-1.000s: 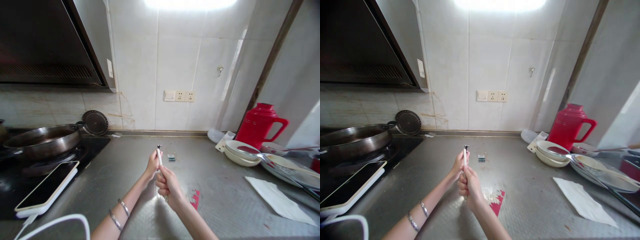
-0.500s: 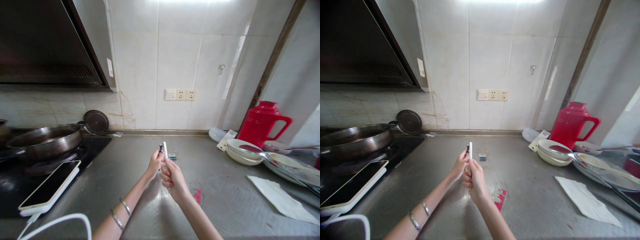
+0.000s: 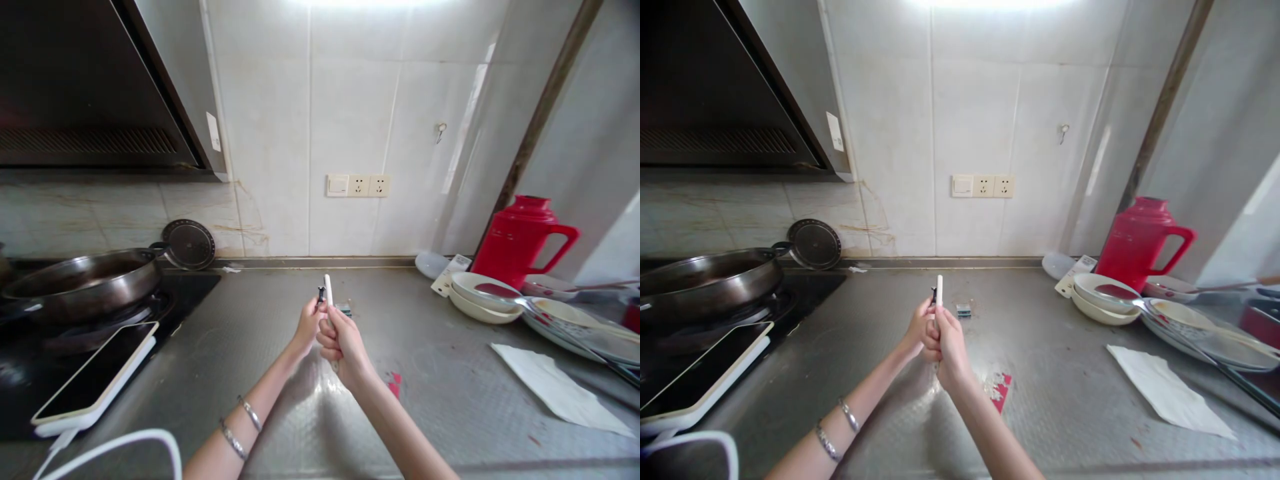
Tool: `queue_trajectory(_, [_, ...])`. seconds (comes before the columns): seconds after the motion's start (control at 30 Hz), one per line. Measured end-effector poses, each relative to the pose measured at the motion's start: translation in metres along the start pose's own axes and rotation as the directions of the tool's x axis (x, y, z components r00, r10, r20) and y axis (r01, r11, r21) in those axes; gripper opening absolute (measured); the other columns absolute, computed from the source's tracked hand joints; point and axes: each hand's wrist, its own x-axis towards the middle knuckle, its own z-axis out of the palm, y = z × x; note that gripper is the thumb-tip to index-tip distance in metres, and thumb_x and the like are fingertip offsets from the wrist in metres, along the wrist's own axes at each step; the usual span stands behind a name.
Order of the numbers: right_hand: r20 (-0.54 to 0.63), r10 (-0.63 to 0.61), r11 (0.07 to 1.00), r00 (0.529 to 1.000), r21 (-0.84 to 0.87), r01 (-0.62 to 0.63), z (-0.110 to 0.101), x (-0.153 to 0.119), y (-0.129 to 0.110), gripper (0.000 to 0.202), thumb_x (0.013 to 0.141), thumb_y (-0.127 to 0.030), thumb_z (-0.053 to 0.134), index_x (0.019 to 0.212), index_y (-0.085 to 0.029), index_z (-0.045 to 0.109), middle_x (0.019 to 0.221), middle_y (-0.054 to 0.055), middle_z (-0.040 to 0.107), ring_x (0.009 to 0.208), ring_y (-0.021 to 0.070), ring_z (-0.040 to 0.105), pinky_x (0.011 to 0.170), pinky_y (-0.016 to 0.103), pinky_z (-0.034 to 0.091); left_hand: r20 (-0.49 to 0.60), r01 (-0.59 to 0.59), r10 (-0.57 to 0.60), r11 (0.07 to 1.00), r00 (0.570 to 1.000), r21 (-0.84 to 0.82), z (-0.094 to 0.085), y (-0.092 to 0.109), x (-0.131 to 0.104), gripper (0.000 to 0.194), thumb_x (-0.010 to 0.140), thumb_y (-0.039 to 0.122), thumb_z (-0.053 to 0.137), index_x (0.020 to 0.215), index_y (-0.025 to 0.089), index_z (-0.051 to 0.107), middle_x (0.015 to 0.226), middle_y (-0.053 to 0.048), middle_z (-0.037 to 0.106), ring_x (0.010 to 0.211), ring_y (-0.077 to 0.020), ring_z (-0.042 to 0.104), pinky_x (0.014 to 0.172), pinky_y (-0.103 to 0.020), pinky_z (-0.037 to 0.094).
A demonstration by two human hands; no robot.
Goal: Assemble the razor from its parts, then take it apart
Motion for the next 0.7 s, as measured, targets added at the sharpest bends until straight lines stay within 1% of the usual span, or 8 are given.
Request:
queue_trajectory(0.2, [-0.031,0.085,0.996,0.996,-0.019,-0.086,-0.011,-0.006,0.024,0.037,0.067,-0.051,0.062,0.076,-0.023,0.04,0.047,-0.012,0.027,0.035,0.0013,0.011,0.032,0.013,0.004,-0.022,0.015,-0.015,1.0,1.0,-0.016,-0.002,-0.001,0.002,0.032,0.069,0.045,0.057,0.064,0.018,0.04,0.05,0.008,0.033,0.041,-0.0034,0.029,0.039,-0.017,0.023])
queue_trajectory(0.27, [-0.025,0.0,0.997,1.0,-0.083,-0.002,-0.012,-0.005,0.022,0.034,0.069,-0.051,0.059,0.077,-0.023,0.042,0.048,-0.011,0.031,0.034,0.002,0.014,0.032,0.014,0.009,-0.005,0.047,-0.047,0.998,0.999,-0.041,-0.003,0.0,0.001,0.032,0.07,0.046,0.055,0.067,0.018,0.041,0.049,0.009,0.033,0.037,-0.0028,0.029,0.036,-0.016,0.021])
queue_trajectory(0.33, [-0.006,-0.204,0.954,0.979,-0.227,0.197,-0.014,0.006,0.006,0.031,0.072,-0.05,0.057,0.077,-0.022,0.046,0.05,-0.009,0.037,0.036,0.0033,0.024,0.034,0.016,0.018,0.031,0.101,-0.099,0.993,0.995,-0.068,-0.002,0.001,-0.001,0.032,0.071,0.048,0.054,0.072,0.018,0.043,0.047,0.01,0.033,0.033,-0.0025,0.027,0.034,-0.016,0.02])
queue_trajectory(0.4, [0.046,-0.409,0.805,0.911,-0.452,0.384,-0.02,0.025,-0.017,0.031,0.072,-0.05,0.055,0.077,-0.02,0.053,0.053,-0.005,0.043,0.045,0.0067,0.038,0.042,0.018,0.029,0.068,0.159,-0.153,0.982,0.986,-0.097,-0.002,0.002,-0.003,0.033,0.071,0.049,0.054,0.074,0.018,0.043,0.045,0.011,0.033,0.03,-0.0024,0.026,0.032,-0.016,0.019])
queue_trajectory(0.47, [0.122,-0.51,0.61,0.851,-0.646,0.458,-0.033,0.049,-0.04,0.034,0.072,-0.052,0.053,0.079,-0.019,0.058,0.058,-0.003,0.048,0.053,0.0096,0.042,0.047,0.02,0.031,0.087,0.205,-0.195,0.97,0.977,-0.133,-0.001,0.002,-0.003,0.033,0.07,0.049,0.055,0.074,0.018,0.044,0.044,0.011,0.033,0.029,-0.0022,0.026,0.031,-0.016,0.018])
queue_trajectory(0.53, [0.151,-0.557,0.402,0.817,-0.811,0.424,-0.051,0.071,-0.055,0.041,0.074,-0.055,0.047,0.076,-0.017,0.062,0.056,-0.002,0.048,0.053,0.0106,0.042,0.049,0.021,0.03,0.076,0.251,-0.241,0.951,0.967,-0.179,-0.001,0.001,-0.002,0.033,0.069,0.048,0.057,0.075,0.018,0.044,0.044,0.011,0.033,0.028,-0.0017,0.024,0.03,-0.016,0.016])
queue_trajectory(0.6, [0.15,-0.555,0.228,0.818,-0.919,0.322,-0.07,0.087,-0.059,0.049,0.075,-0.059,0.042,0.063,-0.016,0.062,0.05,-0.001,0.046,0.05,0.0111,0.041,0.049,0.022,0.028,0.039,0.297,-0.296,0.928,0.955,-0.226,0.0,-0.001,-0.002,0.034,0.067,0.048,0.058,0.075,0.017,0.045,0.043,0.012,0.033,0.028,-0.001,0.021,0.03,-0.016,0.013])
queue_trajectory(0.7, [0.12,-0.554,0.057,0.824,-0.982,0.182,-0.094,0.097,-0.053,0.057,0.074,-0.065,0.038,0.05,-0.017,0.058,0.043,-0.001,0.046,0.047,0.0113,0.041,0.048,0.022,0.026,-0.02,0.347,-0.365,0.901,0.931,-0.261,0.001,-0.004,-0.002,0.036,0.066,0.049,0.06,0.074,0.017,0.046,0.041,0.012,0.032,0.028,-0.0003,0.02,0.031,-0.016,0.011])
